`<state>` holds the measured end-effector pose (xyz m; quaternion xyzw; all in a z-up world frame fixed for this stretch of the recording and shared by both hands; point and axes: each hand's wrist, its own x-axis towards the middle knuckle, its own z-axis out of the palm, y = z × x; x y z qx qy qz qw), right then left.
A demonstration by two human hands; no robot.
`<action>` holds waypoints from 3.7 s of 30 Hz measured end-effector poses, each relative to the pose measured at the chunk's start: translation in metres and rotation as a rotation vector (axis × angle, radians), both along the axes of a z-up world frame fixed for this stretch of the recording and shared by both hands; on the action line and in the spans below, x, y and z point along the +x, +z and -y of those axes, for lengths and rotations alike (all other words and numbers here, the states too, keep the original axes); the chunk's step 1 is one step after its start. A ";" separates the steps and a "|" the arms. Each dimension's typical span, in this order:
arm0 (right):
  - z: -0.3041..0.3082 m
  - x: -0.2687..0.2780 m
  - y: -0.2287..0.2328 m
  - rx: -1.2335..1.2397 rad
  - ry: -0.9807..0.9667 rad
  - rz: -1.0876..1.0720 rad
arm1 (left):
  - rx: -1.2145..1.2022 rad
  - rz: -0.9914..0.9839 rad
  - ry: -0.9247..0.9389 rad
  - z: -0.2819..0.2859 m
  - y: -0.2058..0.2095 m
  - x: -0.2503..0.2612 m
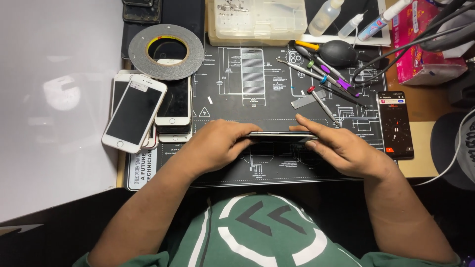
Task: Reassembling internal components of a smartphone using a screwdriver and cleaning the screen with a cloth.
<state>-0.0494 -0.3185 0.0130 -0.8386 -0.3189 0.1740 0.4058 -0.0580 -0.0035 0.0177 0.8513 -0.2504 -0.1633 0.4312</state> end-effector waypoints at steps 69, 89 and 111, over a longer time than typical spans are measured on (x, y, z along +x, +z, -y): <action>-0.049 -0.010 -0.021 0.223 -0.211 0.420 | 0.128 0.640 0.039 0.043 -0.039 -0.006; -0.063 0.017 -0.004 0.348 -0.182 0.390 | -0.992 -0.087 0.286 0.030 -0.034 0.004; -0.063 0.017 -0.009 0.218 -0.106 0.333 | -0.335 0.259 0.361 0.022 -0.040 -0.015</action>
